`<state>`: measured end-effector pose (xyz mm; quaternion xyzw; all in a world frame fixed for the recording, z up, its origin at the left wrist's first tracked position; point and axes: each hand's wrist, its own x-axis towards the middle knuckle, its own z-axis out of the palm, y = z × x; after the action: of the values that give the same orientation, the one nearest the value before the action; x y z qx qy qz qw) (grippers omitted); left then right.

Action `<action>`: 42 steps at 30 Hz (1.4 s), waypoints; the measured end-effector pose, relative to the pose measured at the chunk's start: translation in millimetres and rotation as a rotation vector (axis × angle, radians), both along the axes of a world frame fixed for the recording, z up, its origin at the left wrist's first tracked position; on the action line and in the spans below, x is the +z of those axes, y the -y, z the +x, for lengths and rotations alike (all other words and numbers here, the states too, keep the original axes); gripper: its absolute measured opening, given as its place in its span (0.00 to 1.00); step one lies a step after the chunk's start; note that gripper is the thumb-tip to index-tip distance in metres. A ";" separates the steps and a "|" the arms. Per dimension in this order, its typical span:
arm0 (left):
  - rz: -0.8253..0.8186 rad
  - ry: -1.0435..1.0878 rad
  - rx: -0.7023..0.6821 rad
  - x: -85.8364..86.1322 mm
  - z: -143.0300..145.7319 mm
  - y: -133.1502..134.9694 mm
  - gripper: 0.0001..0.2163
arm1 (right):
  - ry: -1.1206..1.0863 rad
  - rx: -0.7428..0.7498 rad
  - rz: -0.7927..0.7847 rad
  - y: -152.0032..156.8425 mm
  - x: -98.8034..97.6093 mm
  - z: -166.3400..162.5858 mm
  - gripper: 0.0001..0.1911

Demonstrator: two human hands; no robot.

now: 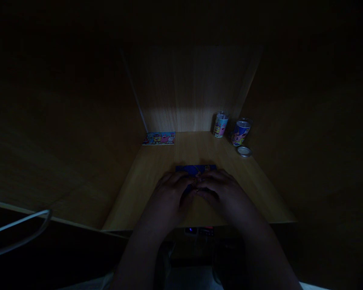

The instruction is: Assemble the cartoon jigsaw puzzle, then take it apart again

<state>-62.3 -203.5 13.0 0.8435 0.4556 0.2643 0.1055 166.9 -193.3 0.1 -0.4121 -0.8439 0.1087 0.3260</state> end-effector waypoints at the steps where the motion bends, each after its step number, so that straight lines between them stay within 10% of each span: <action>1: -0.002 -0.002 0.002 0.7 0.1 0.2 0.13 | -0.003 0.000 0.001 -0.3 -0.6 0.1 0.09; 42: 0.003 0.032 -0.028 1.1 -1.3 -1.9 0.12 | -0.059 0.035 -0.039 0.6 0.7 0.3 0.06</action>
<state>-63.6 -201.6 14.1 0.8455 0.4417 0.2771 0.1152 167.3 -194.0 0.8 -0.4002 -0.8388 0.1426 0.3405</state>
